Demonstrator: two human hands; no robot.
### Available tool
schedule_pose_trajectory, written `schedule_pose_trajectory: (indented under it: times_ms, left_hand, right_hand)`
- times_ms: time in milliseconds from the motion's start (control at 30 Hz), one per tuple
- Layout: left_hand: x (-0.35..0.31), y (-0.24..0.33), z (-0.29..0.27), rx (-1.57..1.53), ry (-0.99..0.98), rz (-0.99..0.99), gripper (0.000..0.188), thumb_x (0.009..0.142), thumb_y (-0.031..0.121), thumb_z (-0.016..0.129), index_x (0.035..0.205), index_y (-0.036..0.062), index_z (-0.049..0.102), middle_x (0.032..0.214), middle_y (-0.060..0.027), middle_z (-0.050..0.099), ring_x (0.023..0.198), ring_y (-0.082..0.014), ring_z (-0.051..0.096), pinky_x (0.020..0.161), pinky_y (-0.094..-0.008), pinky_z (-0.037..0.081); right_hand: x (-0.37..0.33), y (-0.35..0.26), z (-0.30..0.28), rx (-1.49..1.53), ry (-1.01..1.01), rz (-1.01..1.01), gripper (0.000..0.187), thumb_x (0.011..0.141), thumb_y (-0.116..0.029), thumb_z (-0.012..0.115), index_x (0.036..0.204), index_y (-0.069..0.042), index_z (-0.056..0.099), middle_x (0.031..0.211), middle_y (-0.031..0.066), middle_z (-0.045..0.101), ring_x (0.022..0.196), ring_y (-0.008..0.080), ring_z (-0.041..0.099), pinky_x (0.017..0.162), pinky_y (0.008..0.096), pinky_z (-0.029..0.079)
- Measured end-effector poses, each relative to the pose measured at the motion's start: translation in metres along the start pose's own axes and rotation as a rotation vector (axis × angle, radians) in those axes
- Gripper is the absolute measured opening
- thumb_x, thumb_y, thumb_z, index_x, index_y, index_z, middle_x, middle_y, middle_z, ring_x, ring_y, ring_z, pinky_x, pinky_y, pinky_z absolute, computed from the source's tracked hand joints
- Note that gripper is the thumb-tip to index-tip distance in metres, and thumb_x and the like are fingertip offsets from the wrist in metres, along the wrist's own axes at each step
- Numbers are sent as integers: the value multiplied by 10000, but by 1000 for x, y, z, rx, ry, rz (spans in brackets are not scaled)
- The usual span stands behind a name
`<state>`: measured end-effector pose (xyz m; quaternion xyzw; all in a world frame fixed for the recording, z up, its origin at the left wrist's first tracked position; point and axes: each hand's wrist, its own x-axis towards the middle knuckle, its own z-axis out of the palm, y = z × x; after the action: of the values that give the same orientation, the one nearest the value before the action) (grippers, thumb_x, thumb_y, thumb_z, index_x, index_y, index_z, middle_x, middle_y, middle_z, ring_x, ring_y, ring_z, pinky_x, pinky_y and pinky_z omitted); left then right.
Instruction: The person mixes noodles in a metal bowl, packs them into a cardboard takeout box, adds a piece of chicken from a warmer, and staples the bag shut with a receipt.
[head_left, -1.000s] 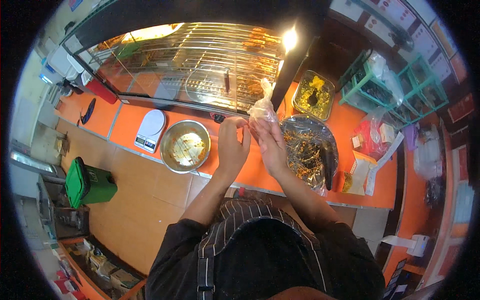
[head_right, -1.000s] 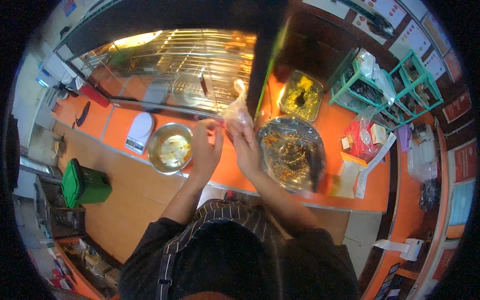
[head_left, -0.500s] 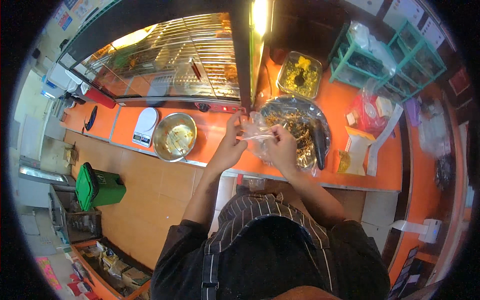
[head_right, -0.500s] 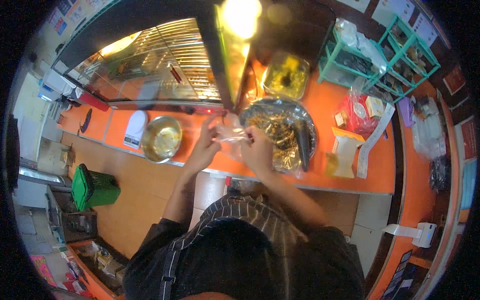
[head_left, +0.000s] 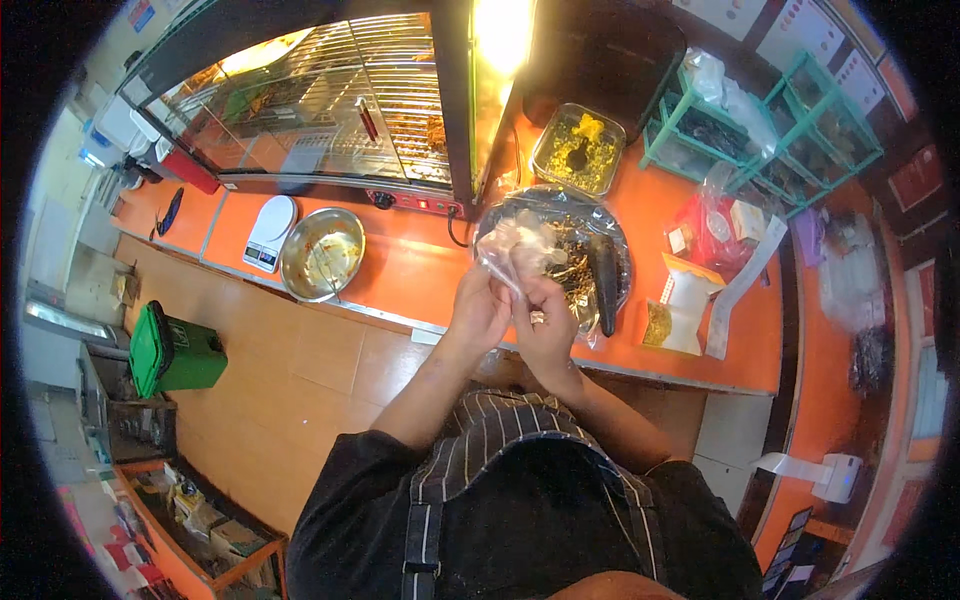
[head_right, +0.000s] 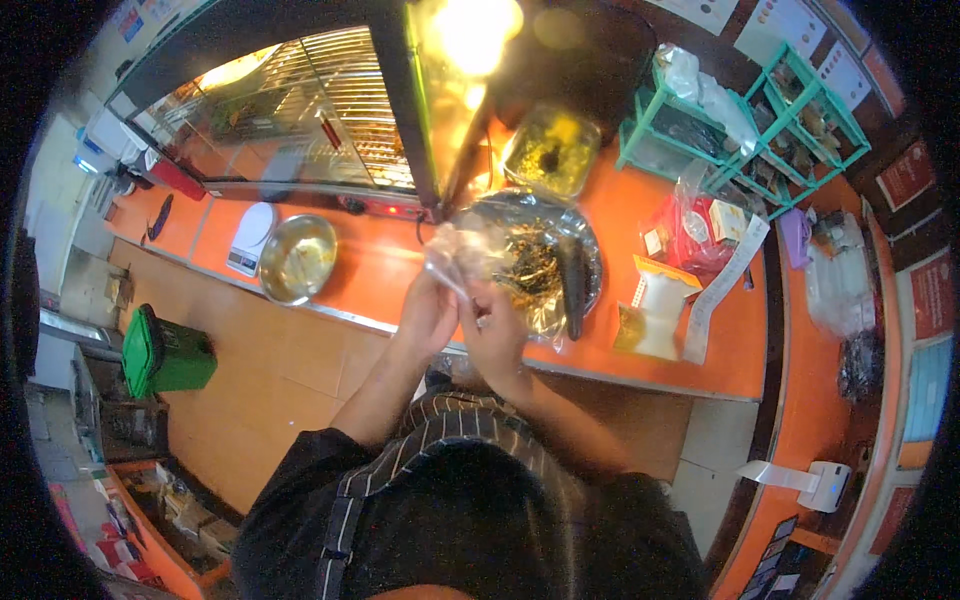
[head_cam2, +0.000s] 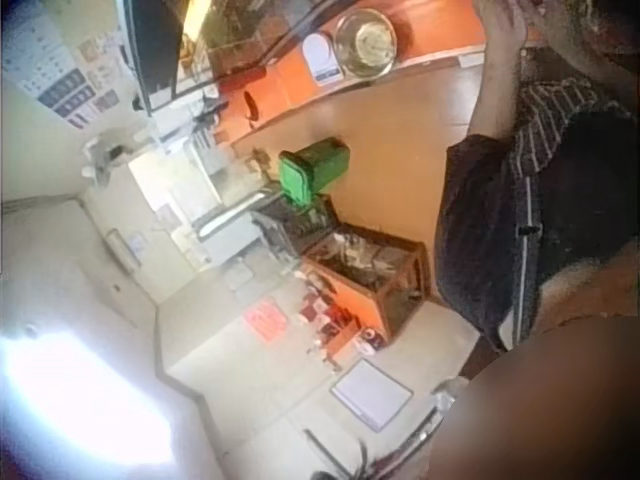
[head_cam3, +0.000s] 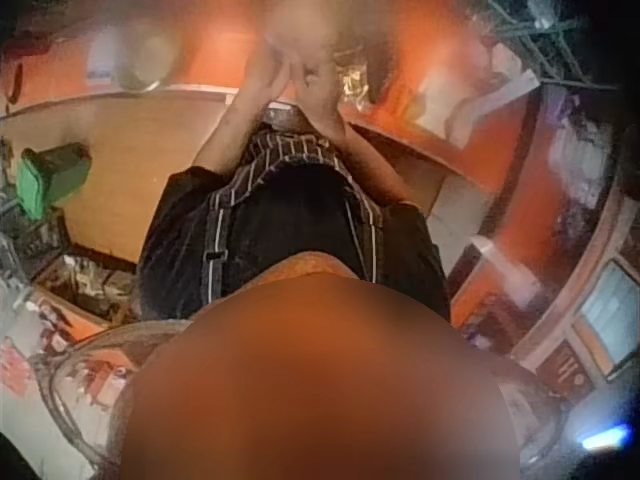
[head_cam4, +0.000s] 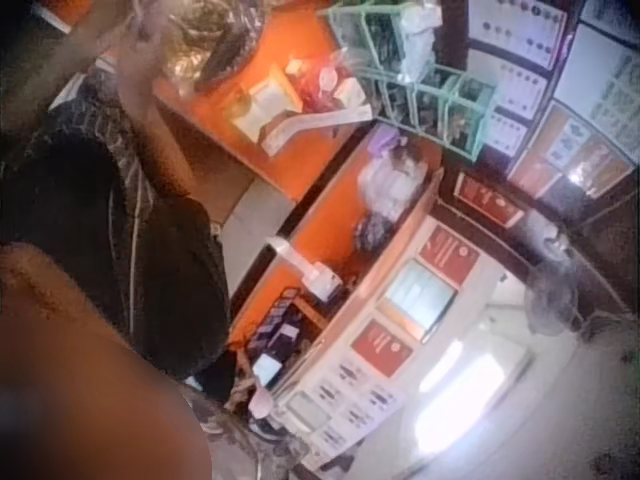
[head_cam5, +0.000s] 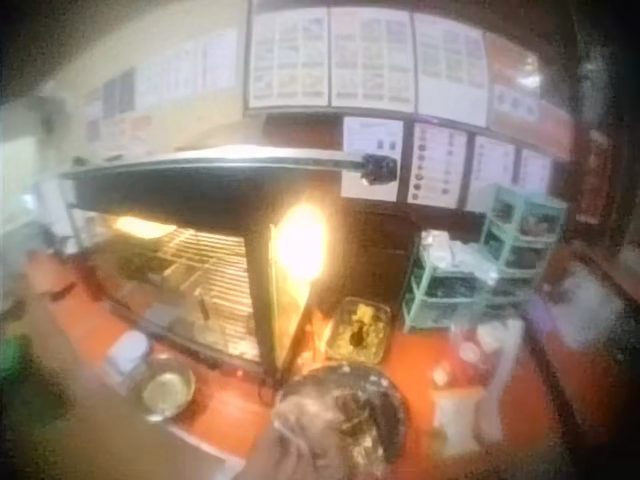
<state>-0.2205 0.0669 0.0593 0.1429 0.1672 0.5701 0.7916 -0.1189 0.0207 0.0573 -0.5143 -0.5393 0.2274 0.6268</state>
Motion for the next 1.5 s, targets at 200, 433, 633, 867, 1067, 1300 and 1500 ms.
schedule_pose_trajectory:
  times_ms: [200,433,633,867,1067,1300,1500]
  left_hand:
    - [8,7,-3,10,51,-130,501,1059,482,382,1266,55,543,1278,-98,585,1130,-229,605,959,-370,523]
    - [12,16,-42,-32,-108,-264,918,837,843,448,1285,51,575,1293,-177,588,1200,-377,562,1038,-469,475]
    - [-4,38,-46,-166,-19,-282,996,784,920,380,1560,302,292,1398,-150,478,1166,-397,550,984,-620,435]
    - [71,91,-98,-8,79,181,630,986,543,538,1522,245,396,1394,-27,529,1230,-238,524,991,-494,449]
    - [162,163,-47,422,-11,337,500,1031,189,552,1503,84,425,1442,-33,517,1286,-137,505,1047,-296,433]
    - [197,192,-82,647,-40,729,510,1034,69,509,1520,16,364,1520,-64,471,1331,-93,465,1039,-212,389]
    - [166,244,-62,778,246,734,487,1026,79,514,1490,0,389,1473,-106,507,1295,-145,510,1063,-261,395]
  right_hand:
    - [7,3,-11,-242,-278,-102,121,843,-80,733,915,-37,645,793,96,672,688,226,657,632,335,507]
    - [0,3,2,-261,-416,-164,119,862,-159,720,901,-64,661,817,98,689,770,264,673,679,382,514]
    - [-15,-18,28,-147,-644,-5,125,883,-176,724,922,-76,660,796,103,675,700,245,677,636,355,518]
    - [-39,-18,70,76,-1260,7,147,914,-228,709,959,-98,654,802,57,687,713,205,690,641,329,524]
    - [-13,13,77,-102,-816,318,192,935,-240,688,985,-59,649,828,64,713,750,191,699,672,325,535]
    - [-4,83,2,-798,-73,-17,273,871,-186,732,1073,-46,612,956,112,632,868,220,628,747,366,515]
    - [9,150,-34,-1442,109,196,623,787,-293,782,1296,-82,491,1216,199,549,1101,420,556,930,546,466]
